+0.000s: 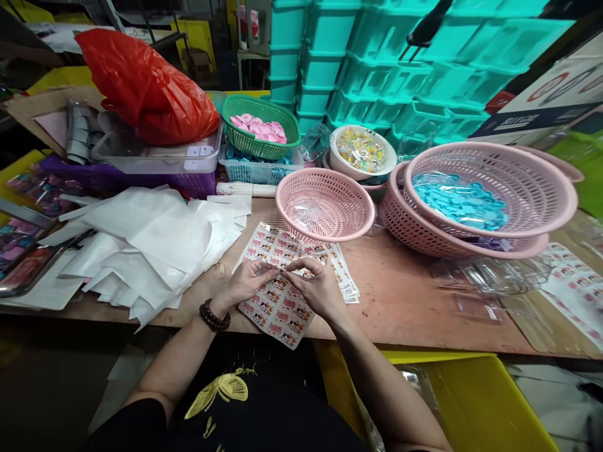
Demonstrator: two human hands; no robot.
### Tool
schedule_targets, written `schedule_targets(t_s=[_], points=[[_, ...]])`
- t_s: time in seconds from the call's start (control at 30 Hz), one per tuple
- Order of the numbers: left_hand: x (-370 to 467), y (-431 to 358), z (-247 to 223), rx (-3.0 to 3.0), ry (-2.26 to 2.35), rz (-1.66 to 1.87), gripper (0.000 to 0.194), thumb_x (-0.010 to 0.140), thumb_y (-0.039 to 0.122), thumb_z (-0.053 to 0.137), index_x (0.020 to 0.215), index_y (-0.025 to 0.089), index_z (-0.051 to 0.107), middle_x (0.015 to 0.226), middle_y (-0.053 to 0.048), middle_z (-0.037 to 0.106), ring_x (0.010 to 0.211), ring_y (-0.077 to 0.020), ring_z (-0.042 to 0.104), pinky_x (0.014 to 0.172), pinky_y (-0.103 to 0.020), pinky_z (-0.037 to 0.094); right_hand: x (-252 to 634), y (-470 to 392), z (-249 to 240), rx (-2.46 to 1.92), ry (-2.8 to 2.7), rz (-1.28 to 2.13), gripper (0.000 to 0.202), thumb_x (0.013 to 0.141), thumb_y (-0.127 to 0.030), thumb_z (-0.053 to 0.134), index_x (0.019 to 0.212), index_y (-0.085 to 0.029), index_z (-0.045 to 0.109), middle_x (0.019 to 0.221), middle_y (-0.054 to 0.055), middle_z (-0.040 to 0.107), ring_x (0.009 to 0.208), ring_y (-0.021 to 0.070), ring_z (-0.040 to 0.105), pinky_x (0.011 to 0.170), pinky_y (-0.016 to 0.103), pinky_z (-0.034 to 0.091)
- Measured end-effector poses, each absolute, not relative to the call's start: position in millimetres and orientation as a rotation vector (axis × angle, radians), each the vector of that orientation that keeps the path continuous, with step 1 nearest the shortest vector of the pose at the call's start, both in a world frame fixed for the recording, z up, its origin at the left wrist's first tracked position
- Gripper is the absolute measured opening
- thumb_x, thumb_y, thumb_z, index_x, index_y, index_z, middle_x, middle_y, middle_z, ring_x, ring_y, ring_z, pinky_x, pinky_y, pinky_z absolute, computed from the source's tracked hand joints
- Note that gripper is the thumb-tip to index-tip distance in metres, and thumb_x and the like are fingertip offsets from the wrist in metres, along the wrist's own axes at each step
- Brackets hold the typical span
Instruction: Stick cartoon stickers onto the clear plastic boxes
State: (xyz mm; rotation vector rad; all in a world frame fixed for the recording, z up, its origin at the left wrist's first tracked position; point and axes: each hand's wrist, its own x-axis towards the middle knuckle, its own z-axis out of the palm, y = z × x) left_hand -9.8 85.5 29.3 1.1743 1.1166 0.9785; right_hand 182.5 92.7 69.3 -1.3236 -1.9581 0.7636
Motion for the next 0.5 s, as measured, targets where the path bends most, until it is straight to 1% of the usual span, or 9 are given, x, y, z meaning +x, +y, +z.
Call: schedule_targets(t_s=[0.07,0.1,0.13,0.2,0.23,0.3,0.37,0.43,0.5], points=[[-8.2,87.0,26.3,1.189,1.153,0.994,0.047,0.074,0.058,0.078,0.090,0.014,0.080,0.083,-0.007,0.078,0.079,-0.0211,0.069,0.077,-0.034,0.056,181.3,88.2,62.2,-1.290,-1.965,0.552,0.017,0.094,-0.035,0.063,0.083,-0.027,0.072,0.095,0.003,0.077,0.094,0.0239,0.068,0.112,0.064,0.031],[-7.8,88.2,24.2,1.188,1.165,1.007,0.049,0.074,0.060,0.077,0.088,0.014,0.080,0.081,-0.007,0.077,0.077,-0.0211,0.069,0.076,-0.034,0.056,180.9,86.4,58.0,-1.259,-1.983,0.442,0.015,0.094,-0.032,0.063,0.084,-0.028,0.073,0.100,0.003,0.076,0.099,0.0250,0.067,0.114,0.064,0.029],[-7.9,89.5,21.8,1.187,1.176,1.016,0.051,0.073,0.063,0.076,0.085,0.013,0.080,0.079,-0.007,0.077,0.076,-0.0213,0.068,0.074,-0.034,0.055,180.6,85.2,53.8,-1.217,-2.009,0.356,0.013,0.093,-0.030,0.063,0.086,-0.030,0.074,0.103,0.003,0.075,0.103,0.0254,0.065,0.114,0.063,0.029],[-9.5,91.6,17.4,1.191,1.198,1.032,0.055,0.068,0.066,0.078,0.079,0.013,0.079,0.076,-0.007,0.076,0.074,-0.0216,0.067,0.071,-0.034,0.054,180.8,86.1,46.7,-1.145,-2.033,0.300,0.013,0.090,-0.026,0.065,0.088,-0.034,0.076,0.099,0.003,0.073,0.103,0.0248,0.063,0.111,0.057,0.036],[-10.9,92.2,15.6,1.195,1.211,1.036,0.054,0.065,0.066,0.080,0.076,0.013,0.079,0.074,-0.007,0.075,0.074,-0.0215,0.067,0.070,-0.033,0.054,181.3,88.4,44.8,-1.133,-2.019,0.345,0.013,0.089,-0.027,0.066,0.088,-0.033,0.077,0.096,0.003,0.072,0.100,0.0243,0.063,0.106,0.054,0.042],[-14.0,92.2,13.2,1.204,1.240,1.030,0.050,0.062,0.063,0.084,0.071,0.014,0.078,0.066,-0.005,0.072,0.067,-0.0193,0.064,0.063,-0.030,0.052,182.7,95.5,45.7,-1.154,-1.953,0.543,0.014,0.089,-0.033,0.067,0.081,-0.028,0.077,0.086,0.005,0.068,0.089,0.0234,0.063,0.090,0.046,0.051],[-16.2,91.9,11.9,1.208,1.271,1.016,0.046,0.062,0.060,0.085,0.061,0.014,0.075,0.052,-0.001,0.064,0.054,-0.0150,0.056,0.054,-0.027,0.046,184.5,103.4,52.4,-1.186,-1.888,0.730,0.024,0.089,-0.042,0.068,0.074,-0.024,0.075,0.080,0.005,0.064,0.082,0.0225,0.061,0.077,0.041,0.052],[-16.7,92.6,11.2,1.204,1.294,1.011,0.049,0.063,0.061,0.084,0.054,0.014,0.072,0.044,0.001,0.055,0.048,-0.0120,0.049,0.048,-0.026,0.040,186.0,109.3,61.6,-1.147,-1.903,0.774,0.026,0.086,-0.045,0.072,0.072,-0.024,0.076,0.076,0.003,0.059,0.079,0.0216,0.058,0.074,0.039,0.051],[-15.9,94.7,10.9,1.194,1.296,1.016,0.054,0.061,0.067,0.082,0.056,0.014,0.073,0.046,0.000,0.057,0.048,-0.0118,0.048,0.048,-0.026,0.039,186.5,113.4,68.8,-1.070,-1.921,0.735,0.022,0.085,-0.043,0.073,0.075,-0.025,0.078,0.077,0.003,0.057,0.080,0.0210,0.056,0.076,0.038,0.049]])
